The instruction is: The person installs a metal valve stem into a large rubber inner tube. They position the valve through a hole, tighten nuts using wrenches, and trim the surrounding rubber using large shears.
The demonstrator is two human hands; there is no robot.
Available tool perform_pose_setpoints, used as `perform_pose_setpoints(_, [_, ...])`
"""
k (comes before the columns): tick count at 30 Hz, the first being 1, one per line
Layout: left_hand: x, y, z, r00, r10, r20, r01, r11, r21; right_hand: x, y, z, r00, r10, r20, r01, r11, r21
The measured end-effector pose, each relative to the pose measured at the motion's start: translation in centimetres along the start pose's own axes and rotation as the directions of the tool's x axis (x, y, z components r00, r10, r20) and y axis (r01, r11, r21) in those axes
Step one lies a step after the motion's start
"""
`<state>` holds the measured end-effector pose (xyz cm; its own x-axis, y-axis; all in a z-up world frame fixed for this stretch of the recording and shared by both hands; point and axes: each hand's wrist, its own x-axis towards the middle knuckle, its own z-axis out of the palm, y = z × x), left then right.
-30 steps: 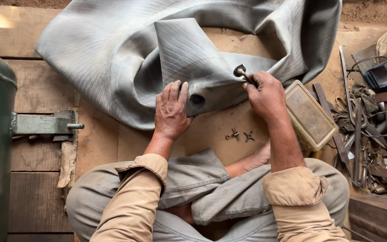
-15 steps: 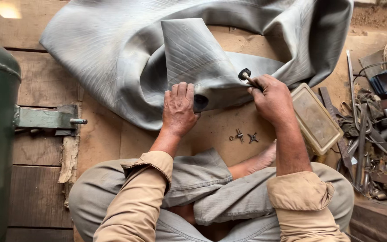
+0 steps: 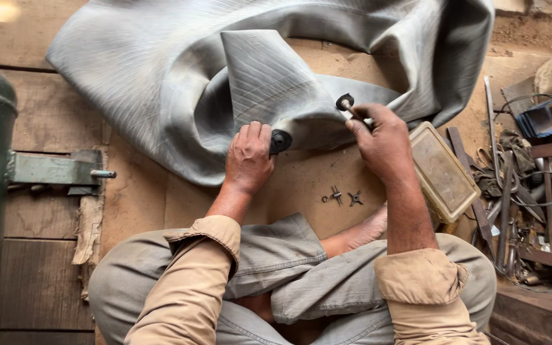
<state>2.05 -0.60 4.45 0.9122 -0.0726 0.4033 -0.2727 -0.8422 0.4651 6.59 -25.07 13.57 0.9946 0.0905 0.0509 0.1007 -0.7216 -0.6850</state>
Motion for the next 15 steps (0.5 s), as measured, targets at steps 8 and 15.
perform_pose_setpoints(8, [-0.7,-1.0,1.6,0.997,-0.071,-0.035,0.072,0.997,0.033,-0.1,1.0,3.7,0.947,0.087,0.31,-0.242,0.829,0.505])
perform_pose_setpoints(15, [-1.2,-1.8,2.5,0.995,-0.09,0.042,0.084,0.988,0.13,-0.7,1.5,7.6,0.896,0.05,0.44,-0.349,0.692,0.632])
